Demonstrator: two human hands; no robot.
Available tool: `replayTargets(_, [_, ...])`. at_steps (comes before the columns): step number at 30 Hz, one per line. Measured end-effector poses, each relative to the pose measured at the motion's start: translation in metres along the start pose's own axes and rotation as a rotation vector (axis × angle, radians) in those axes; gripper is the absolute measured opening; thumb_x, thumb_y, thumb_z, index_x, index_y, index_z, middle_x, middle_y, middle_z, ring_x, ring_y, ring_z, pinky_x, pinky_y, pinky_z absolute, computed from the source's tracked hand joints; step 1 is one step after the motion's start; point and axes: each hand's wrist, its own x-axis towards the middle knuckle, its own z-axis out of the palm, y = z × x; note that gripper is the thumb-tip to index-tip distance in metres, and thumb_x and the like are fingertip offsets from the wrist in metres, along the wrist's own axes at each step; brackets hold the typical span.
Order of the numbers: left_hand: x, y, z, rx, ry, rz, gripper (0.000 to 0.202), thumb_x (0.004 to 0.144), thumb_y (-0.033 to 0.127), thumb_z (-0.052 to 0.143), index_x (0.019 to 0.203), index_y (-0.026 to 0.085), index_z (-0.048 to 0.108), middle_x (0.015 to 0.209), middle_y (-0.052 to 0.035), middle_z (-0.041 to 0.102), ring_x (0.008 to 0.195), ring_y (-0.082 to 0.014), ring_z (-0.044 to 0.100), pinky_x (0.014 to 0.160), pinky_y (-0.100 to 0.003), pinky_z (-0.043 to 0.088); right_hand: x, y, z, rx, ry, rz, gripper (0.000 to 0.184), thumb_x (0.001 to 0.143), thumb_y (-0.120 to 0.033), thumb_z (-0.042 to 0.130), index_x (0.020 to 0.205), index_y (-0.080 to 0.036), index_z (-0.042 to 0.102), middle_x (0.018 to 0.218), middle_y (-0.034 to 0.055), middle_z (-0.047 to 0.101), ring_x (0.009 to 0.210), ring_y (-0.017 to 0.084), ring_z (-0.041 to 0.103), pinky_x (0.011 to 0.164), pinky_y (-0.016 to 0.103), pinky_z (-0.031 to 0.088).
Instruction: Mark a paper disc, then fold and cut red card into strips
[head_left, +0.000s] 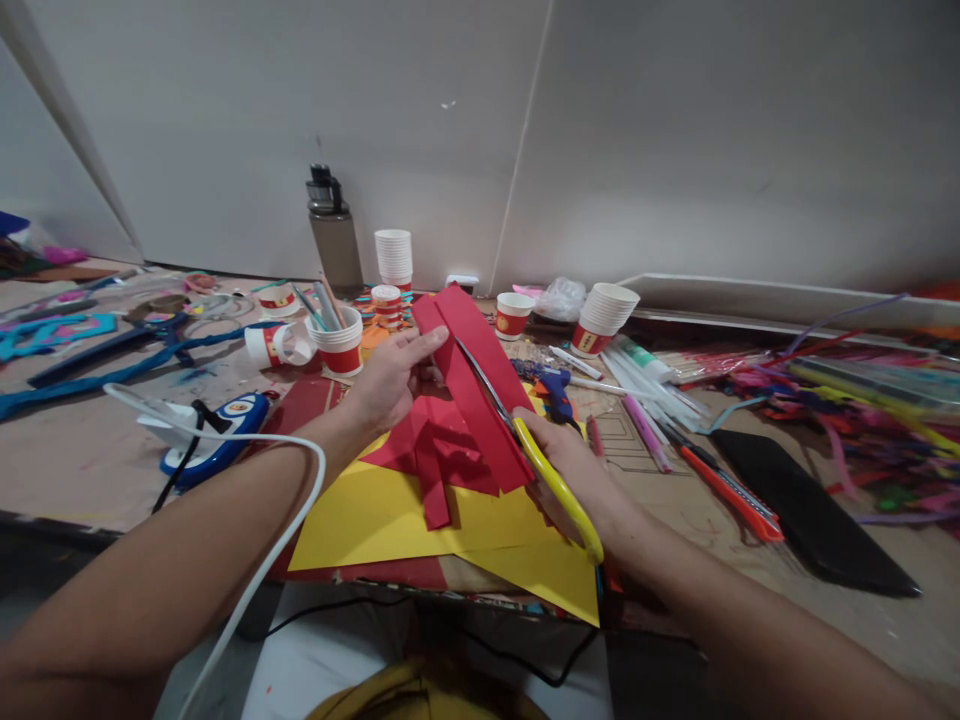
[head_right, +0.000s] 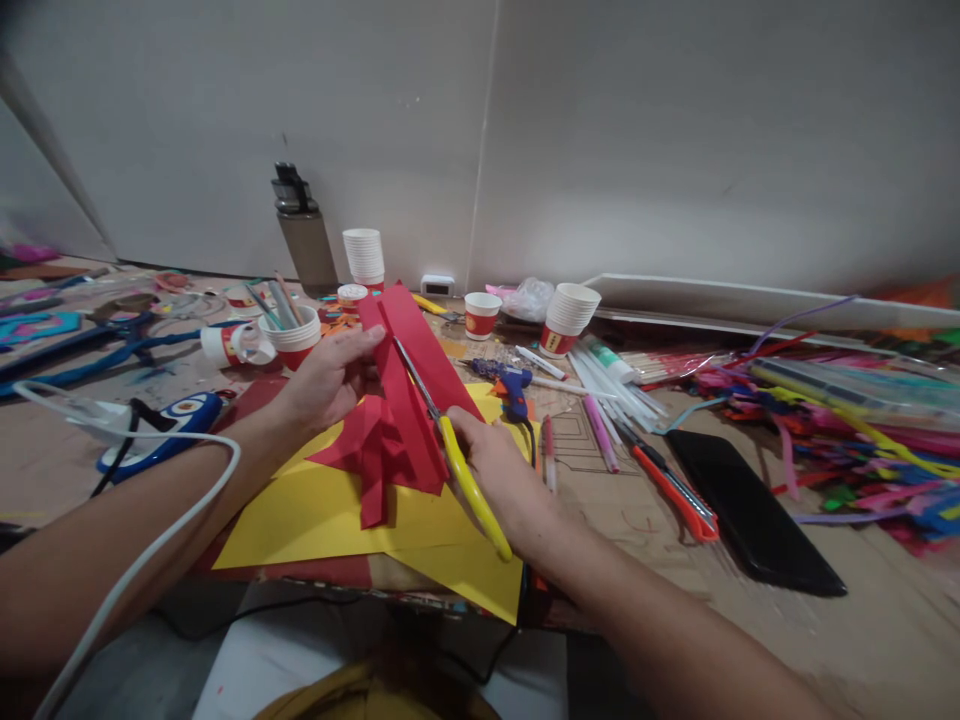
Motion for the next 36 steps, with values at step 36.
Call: replayTargets(36, [-0.005, -0.005, 0.007, 0.032, -0.08, 0.014, 0.025, 0.071, 0.03, 0.073, 0.086, 0.014, 0.061, 0.063, 0.0009, 0.063, 0.048, -0.0094, 0.056, 0.045, -0.022, 0.05, 0.003, 0.001, 0.003, -0.052, 0.12, -0.211, 0.021, 0.077, -0.02, 0.052, 0.096, -0.02, 0.06, 0.09, 0.0044, 0.069, 0.082, 0.02, 0.06, 0.073, 0.027, 0.045])
